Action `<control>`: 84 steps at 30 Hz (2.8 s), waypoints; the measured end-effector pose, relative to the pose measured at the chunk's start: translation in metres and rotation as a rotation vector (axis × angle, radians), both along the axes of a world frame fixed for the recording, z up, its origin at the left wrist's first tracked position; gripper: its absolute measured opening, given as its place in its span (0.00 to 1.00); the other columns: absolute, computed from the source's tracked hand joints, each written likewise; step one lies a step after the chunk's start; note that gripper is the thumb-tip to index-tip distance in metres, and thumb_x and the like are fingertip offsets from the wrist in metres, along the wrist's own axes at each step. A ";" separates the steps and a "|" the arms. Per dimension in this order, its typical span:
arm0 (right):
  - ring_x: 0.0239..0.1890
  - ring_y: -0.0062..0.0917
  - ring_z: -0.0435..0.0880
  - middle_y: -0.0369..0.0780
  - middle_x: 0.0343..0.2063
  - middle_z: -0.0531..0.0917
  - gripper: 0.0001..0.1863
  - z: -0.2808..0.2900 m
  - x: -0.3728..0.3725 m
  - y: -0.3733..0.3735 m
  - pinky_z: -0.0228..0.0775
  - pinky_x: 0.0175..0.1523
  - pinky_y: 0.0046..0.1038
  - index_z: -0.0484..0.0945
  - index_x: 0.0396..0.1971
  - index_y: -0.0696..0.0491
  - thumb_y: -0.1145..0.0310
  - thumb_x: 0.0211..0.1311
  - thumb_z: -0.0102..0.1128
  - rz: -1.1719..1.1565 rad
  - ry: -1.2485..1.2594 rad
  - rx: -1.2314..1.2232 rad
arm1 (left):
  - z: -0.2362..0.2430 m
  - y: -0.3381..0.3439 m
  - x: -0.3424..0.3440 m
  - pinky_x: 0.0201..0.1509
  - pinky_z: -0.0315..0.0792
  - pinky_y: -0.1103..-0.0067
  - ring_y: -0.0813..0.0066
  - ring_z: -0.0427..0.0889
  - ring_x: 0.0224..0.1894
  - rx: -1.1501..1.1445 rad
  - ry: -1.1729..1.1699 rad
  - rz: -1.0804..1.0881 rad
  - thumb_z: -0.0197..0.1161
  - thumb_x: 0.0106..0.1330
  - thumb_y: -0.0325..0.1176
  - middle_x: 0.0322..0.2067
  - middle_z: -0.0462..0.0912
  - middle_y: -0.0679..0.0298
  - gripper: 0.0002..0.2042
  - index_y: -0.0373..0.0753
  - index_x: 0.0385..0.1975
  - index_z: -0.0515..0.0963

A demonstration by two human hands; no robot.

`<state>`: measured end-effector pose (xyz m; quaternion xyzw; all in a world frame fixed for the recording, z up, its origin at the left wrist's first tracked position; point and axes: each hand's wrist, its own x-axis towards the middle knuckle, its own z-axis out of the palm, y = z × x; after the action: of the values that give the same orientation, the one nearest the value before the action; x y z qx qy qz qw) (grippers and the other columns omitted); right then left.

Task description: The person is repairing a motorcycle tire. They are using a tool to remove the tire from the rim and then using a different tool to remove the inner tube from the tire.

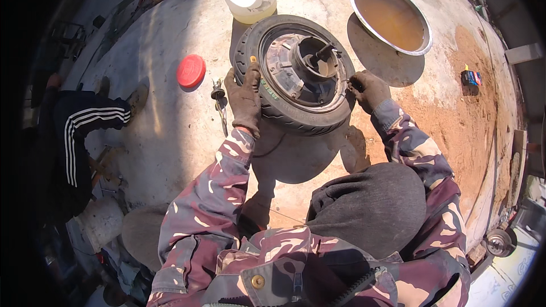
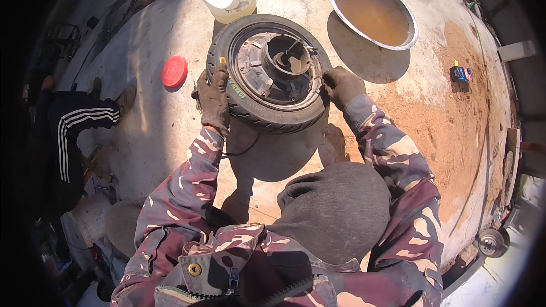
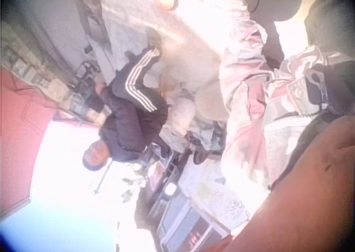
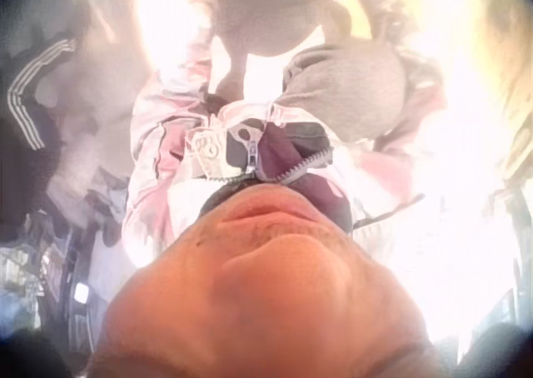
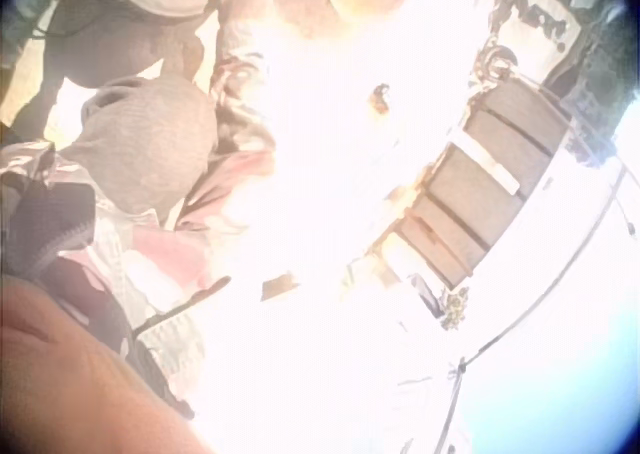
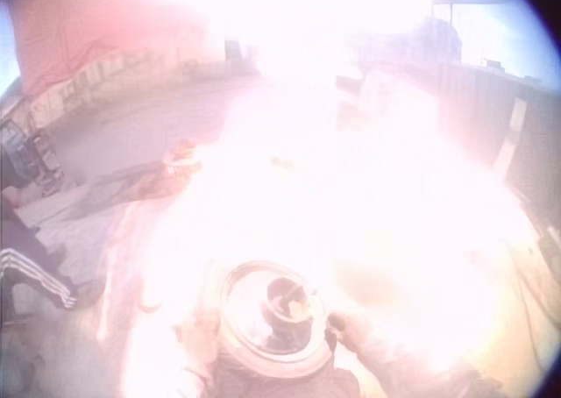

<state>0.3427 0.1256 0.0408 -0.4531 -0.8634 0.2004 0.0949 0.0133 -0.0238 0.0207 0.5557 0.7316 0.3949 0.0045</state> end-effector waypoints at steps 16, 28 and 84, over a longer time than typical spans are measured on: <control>0.46 0.42 0.87 0.43 0.40 0.86 0.11 -0.005 -0.006 -0.002 0.79 0.52 0.41 0.87 0.41 0.46 0.68 0.57 0.67 0.060 -0.044 -0.014 | -0.007 0.001 -0.009 0.70 0.67 0.59 0.39 0.72 0.64 -0.060 -0.113 0.022 0.64 0.61 0.23 0.61 0.71 0.37 0.30 0.54 0.66 0.77; 0.41 0.44 0.88 0.44 0.36 0.86 0.06 -0.001 -0.016 0.002 0.81 0.48 0.44 0.86 0.35 0.48 0.66 0.60 0.64 0.224 -0.236 0.162 | 0.001 0.003 -0.005 0.68 0.69 0.59 0.40 0.74 0.63 -0.026 -0.058 0.012 0.63 0.64 0.25 0.59 0.72 0.38 0.26 0.50 0.64 0.78; 0.48 0.45 0.87 0.49 0.42 0.87 0.21 -0.009 -0.032 -0.030 0.78 0.54 0.43 0.86 0.39 0.54 0.48 0.66 0.66 -0.346 -0.069 -0.215 | -0.040 0.015 0.008 0.75 0.63 0.65 0.46 0.68 0.70 0.021 -0.436 0.224 0.69 0.68 0.56 0.67 0.66 0.41 0.40 0.29 0.68 0.68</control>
<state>0.3110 0.0956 0.0318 -0.6089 -0.7491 0.2563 0.0495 0.0210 -0.0086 -0.0198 0.3725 0.7662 0.5113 0.1127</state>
